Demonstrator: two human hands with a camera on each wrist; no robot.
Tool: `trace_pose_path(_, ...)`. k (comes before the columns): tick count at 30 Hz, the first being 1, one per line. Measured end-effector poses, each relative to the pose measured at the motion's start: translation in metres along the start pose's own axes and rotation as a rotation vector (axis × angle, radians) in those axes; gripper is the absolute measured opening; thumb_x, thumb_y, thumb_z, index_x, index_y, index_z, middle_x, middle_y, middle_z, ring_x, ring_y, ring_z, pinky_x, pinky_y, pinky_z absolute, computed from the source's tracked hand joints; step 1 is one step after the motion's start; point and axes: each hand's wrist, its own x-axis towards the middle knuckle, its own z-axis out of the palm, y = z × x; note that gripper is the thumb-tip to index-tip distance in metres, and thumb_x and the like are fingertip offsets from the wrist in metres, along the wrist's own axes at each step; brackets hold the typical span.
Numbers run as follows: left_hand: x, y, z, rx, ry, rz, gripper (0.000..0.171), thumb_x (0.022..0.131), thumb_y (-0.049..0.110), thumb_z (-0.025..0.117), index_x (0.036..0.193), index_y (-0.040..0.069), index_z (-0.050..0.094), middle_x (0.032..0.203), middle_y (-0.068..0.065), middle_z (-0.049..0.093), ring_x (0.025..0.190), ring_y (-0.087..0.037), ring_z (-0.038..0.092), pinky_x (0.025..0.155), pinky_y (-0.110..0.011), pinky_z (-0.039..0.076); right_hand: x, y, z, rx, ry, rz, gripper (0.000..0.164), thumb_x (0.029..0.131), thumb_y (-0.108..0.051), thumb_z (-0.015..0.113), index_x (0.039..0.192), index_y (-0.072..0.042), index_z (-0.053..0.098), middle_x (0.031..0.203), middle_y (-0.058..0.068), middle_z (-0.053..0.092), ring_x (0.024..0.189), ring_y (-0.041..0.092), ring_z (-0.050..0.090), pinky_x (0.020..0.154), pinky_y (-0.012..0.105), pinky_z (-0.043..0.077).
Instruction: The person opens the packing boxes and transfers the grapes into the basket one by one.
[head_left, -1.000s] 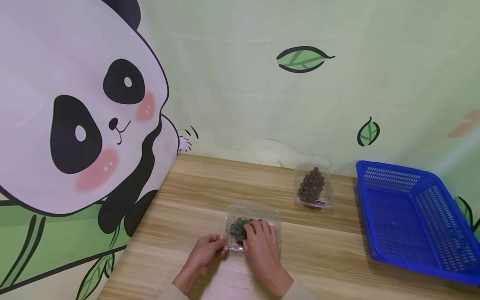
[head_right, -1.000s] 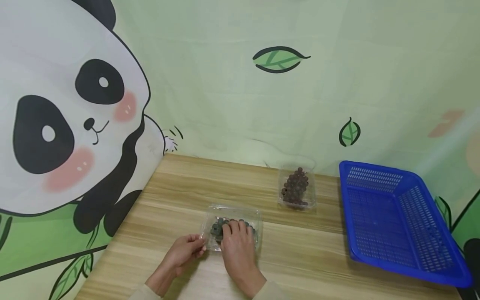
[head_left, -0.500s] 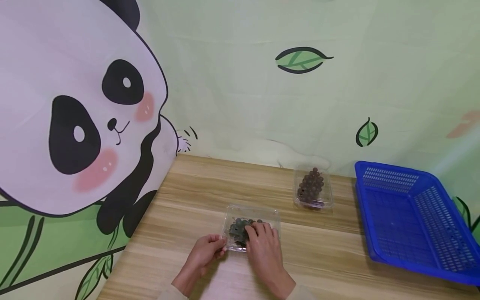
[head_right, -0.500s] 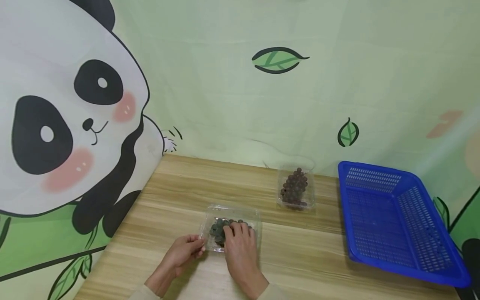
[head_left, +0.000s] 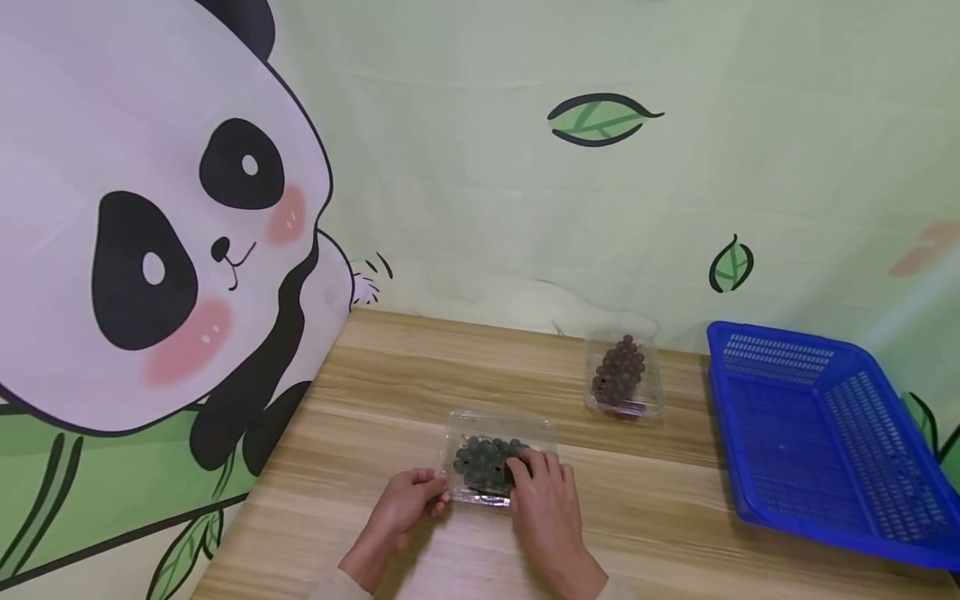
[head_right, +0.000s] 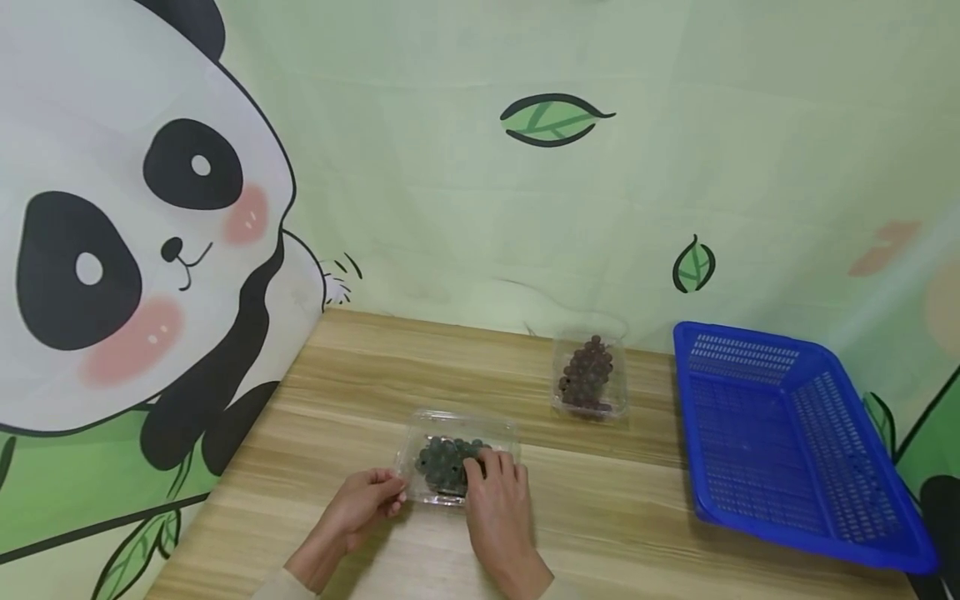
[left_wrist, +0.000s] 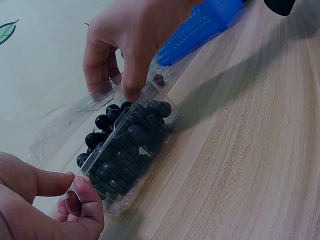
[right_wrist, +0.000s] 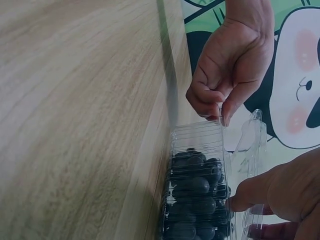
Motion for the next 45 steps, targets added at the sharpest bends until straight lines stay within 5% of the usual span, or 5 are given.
trace_pose_path(23,0.000,0.002,-0.002,0.031,-0.002,-0.015,0.010,0.101,-0.005,0.056,0.105,-0.014,0.053,0.082,-0.008,0.059,0.070,-0.011,0.057,0.061,-0.018,0.050,-0.006,0.008,-0.006,-0.023,-0.022,0.020,0.036,0.072,-0.020,0.084,0.105,-0.009,0.075,0.107,0.011,0.065,0.097,0.030,0.058,0.075,0.044,0.047)
trace_pose_path(34,0.003,-0.002,-0.004,0.058,-0.024,-0.026,0.014,0.103,-0.001,0.055,0.107,-0.014,0.054,0.081,-0.007,0.059,0.070,-0.011,0.057,0.063,-0.019,0.050,-0.006,0.013,-0.012,0.048,-0.182,0.016,0.040,0.082,-0.025,0.088,0.114,-0.008,0.073,0.114,0.010,0.061,0.101,0.027,0.056,0.082,0.045,0.053)
trace_pose_path(45,0.001,0.002,-0.002,0.050,-0.029,-0.018,0.013,0.103,-0.002,0.055,0.107,-0.014,0.054,0.082,-0.006,0.058,0.072,-0.011,0.057,0.063,-0.019,0.050,-0.005,0.016,-0.013,0.066,-0.182,0.004,0.039,0.082,-0.024,0.088,0.114,-0.006,0.073,0.114,0.011,0.061,0.102,0.028,0.056,0.083,0.045,0.055)
